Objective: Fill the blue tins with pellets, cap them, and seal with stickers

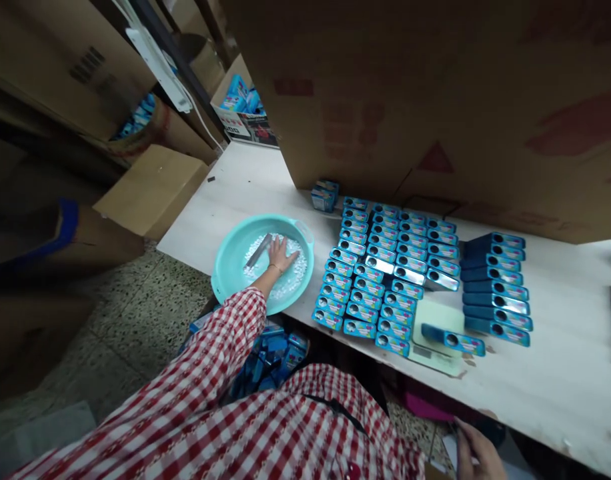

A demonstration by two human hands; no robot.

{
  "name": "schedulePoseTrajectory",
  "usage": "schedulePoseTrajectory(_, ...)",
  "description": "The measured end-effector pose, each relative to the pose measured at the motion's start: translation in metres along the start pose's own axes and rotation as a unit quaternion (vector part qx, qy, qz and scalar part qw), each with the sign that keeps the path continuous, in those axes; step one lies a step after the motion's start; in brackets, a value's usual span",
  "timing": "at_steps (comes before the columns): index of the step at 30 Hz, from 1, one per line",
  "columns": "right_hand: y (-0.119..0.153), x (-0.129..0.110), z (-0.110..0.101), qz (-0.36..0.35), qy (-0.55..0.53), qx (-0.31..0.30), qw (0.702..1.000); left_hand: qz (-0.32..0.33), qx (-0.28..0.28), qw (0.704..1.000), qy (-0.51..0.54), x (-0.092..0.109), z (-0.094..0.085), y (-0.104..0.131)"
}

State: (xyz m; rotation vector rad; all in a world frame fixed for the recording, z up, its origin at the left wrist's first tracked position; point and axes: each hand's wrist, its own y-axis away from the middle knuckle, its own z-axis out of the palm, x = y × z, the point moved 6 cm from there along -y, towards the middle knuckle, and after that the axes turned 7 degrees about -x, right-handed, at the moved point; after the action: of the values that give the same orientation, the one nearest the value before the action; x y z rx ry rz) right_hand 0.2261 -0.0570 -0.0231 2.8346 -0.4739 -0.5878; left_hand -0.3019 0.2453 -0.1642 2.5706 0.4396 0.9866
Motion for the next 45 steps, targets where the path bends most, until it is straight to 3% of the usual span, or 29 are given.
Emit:
schedulePoseTrajectory(4,-0.004,-0.018,0.007,-0.077,0.02,-0.014,0.997,0.103,-0.071,0.989,0.075,0.02,0.02,0.012)
schedulePoseTrajectory(7,0.002,-0.019,0.014,-0.096,0.036,-0.03,0.994,0.19,-0.154,0.968,0.06,0.02,0.029,0.039)
schedulePoseTrajectory(10,0.004,-0.013,0.022,-0.102,0.054,-0.033,0.993,0.237,-0.179,0.955,0.009,0.013,0.03,0.059)
schedulePoseTrajectory(13,0.001,-0.014,0.026,-0.128,0.066,-0.014,0.989,0.181,-0.167,0.969,0.015,0.007,0.03,0.055)
schedulePoseTrajectory(16,-0.005,-0.025,0.022,-0.159,0.065,0.007,0.985,0.084,-0.132,0.983,0.093,0.006,0.029,0.042)
schedulePoseTrajectory(18,-0.008,-0.035,0.016,-0.163,0.058,0.016,0.985,0.059,-0.111,0.982,0.139,0.011,0.025,0.037)
schedulePoseTrajectory(22,-0.016,-0.057,0.007,-0.14,0.018,0.015,0.99,0.034,-0.08,0.965,0.247,0.016,0.001,0.041)
schedulePoseTrajectory(25,-0.025,-0.073,0.007,-0.133,-0.031,0.004,0.991,0.023,-0.095,0.938,0.334,0.014,-0.022,0.05)
schedulePoseTrajectory(26,-0.028,-0.079,0.009,-0.135,-0.051,-0.006,0.989,0.016,-0.097,0.921,0.378,0.012,-0.029,0.055)
schedulePoseTrajectory(28,-0.035,-0.091,0.014,-0.147,-0.089,-0.03,0.985,-0.032,-0.06,0.788,0.612,0.006,-0.039,0.065)
schedulePoseTrajectory(30,-0.041,-0.104,0.02,-0.165,-0.119,-0.053,0.978,-0.071,0.007,0.672,0.737,0.004,-0.043,0.077)
schedulePoseTrajectory(32,-0.046,-0.119,0.025,-0.187,-0.153,-0.079,0.967,-0.091,0.04,0.624,0.775,0.013,-0.04,0.094)
schedulePoseTrajectory(35,-0.052,-0.15,0.024,-0.238,-0.214,-0.119,0.94,-0.092,-0.041,0.595,0.797,0.056,-0.018,0.128)
schedulePoseTrajectory(38,-0.051,-0.191,0.006,-0.332,-0.225,-0.126,0.907,-0.11,-0.134,0.575,0.8,0.112,0.026,0.177)
schedulePoseTrajectory(40,-0.046,-0.215,-0.005,-0.404,-0.166,-0.121,0.891,-0.164,-0.171,0.569,0.787,0.144,0.065,0.212)
schedulePoseTrajectory(42,-0.041,-0.227,-0.008,-0.443,-0.067,-0.122,0.885,-0.218,-0.167,0.572,0.773,0.166,0.103,0.24)
schedulePoseTrajectory(45,-0.041,-0.217,0.002,-0.434,0.067,-0.13,0.889,-0.266,-0.212,0.556,0.759,0.192,0.151,0.269)
